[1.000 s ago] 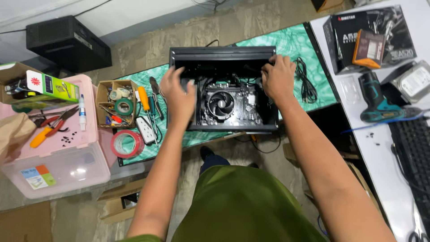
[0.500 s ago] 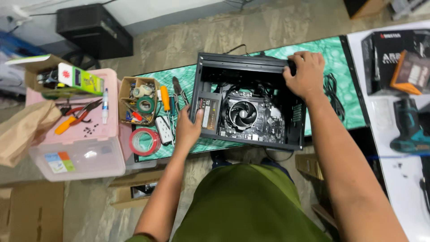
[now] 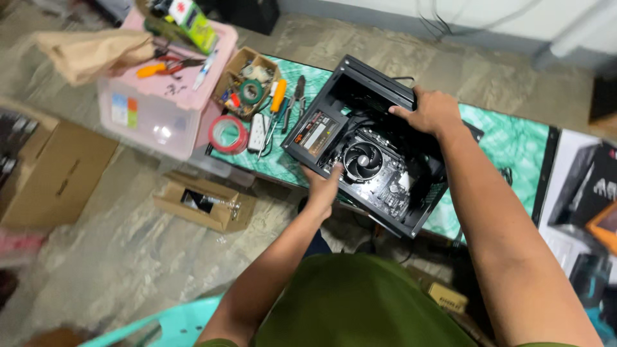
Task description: The person works on a desktop computer tower on a workbench. They use a screwdriver to unscrew and open the case, reach inside to adjust internal components and cables, handle and strip a red cable with pliers, and finally mount a storage drive into the case.
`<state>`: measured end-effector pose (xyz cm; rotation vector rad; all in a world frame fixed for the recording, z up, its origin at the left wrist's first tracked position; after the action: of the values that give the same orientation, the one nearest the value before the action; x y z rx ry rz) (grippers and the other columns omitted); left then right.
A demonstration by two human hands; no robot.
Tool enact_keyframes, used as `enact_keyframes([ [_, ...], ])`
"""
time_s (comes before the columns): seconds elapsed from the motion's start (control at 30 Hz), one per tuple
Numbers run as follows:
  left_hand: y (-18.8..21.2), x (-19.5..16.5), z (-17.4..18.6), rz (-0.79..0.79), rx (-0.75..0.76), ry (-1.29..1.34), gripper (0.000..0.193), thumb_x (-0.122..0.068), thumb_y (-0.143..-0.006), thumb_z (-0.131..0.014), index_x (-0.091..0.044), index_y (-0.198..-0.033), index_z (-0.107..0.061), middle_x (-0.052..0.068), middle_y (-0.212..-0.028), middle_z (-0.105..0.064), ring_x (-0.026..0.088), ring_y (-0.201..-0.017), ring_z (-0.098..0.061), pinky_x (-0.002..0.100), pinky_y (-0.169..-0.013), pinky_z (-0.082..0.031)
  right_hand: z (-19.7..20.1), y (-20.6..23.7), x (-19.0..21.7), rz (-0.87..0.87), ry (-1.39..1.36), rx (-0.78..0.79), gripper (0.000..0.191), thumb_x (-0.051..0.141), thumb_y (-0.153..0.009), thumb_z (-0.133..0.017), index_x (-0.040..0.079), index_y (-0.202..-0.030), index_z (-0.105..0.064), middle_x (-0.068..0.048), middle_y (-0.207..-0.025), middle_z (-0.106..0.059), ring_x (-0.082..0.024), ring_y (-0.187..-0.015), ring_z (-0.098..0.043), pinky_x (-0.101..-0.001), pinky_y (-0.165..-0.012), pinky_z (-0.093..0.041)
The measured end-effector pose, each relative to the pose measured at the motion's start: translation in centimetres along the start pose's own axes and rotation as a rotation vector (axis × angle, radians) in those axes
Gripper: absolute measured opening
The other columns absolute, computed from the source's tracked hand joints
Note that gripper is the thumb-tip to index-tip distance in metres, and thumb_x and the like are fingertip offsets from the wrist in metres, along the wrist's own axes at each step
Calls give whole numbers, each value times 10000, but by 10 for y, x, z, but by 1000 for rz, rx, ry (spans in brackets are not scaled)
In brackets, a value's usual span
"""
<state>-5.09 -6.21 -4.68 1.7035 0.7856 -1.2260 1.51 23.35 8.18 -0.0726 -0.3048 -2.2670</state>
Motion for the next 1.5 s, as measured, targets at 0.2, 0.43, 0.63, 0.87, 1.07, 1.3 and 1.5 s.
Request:
enact_keyframes([
  [0.2,-19,7,-3,117,-109,-118,1116,17,-757,-689,-41,-1609,29,200,-1432,-495,310,-1281,-542,374,-1067,-438,-7,-7,-7,45,-19,-98,747,741,-891,-627,35,-1106,-743,-258,-977,-747,-458,-952,-706,-539,-862,-550],
  [0.43,-25,-48,-32,-445,-155,-360,1014,26,-696,-759,23,-1548,-210,288,-1435,-473,430,-1344,-487,462,-1131,-400,7,32,-57,40,-58,-451,745,721,-974,-706,-13,-1099,-749,-271,-923,-724,-471,-851,-695,-542,-791,-551],
  [0.63,-47,-111,-52,-454,30,-415,1042,-96,-716,-772,0,-1587,-209,296,-1466,-453,470,-1334,-484,474,-1061,-441,12,76,-68,32,-325,-883,451,331,-971,-809,-50,-1183,-695,-225,-974,-734,-414,-899,-710,-483,-821,-552],
  [0.87,-86,-157,-65,-737,338,-456,1021,-81,-792,-773,-29,-1609,-162,281,-1611,-351,428,-1494,-383,425,-1212,-365,-19,113,-29,-68,-697,-1141,488,169,-1036,-719,-127,-1362,-511,-252,-1245,-693,-412,-1091,-675,-464,-1028,-533],
  [1.07,-70,-172,-47,-798,712,-456,1110,-55,-781,-798,-76,-1625,-76,253,-1664,-245,422,-1515,-307,414,-1193,-347,-52,156,-6,-336,-640,-1154,510,232,-1118,-702,-93,-1394,-421,-275,-1318,-600,-428,-1179,-599,-508,-1086,-463],
  [1.3,-92,-179,-48,-975,752,-642,936,-274,-861,-900,-19,-1547,-316,255,-1609,-375,407,-1527,-353,445,-1251,-313,-81,192,33,-405,-688,-1219,665,250,-1120,-765,-77,-1455,-292,-235,-1366,-440,-369,-1276,-476,-489,-1185,-380],
  [1.5,-116,-200,-33,-957,677,-779,887,-321,-729,-940,15,-1412,-484,249,-1461,-527,406,-1359,-500,524,-1102,-360,-87,211,66,-482,-803,-1158,754,258,-925,-874,-55,-1378,-359,-201,-1319,-408,-326,-1242,-461,-406,-1138,-414],
])
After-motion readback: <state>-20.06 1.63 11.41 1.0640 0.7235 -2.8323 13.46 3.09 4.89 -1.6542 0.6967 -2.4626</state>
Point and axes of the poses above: each hand's wrist, its own y-axis away from the middle knuckle, its own z-axis out of the back of the hand, x = y × z, the point moved 5 cm from there along -y, towards the middle knuckle
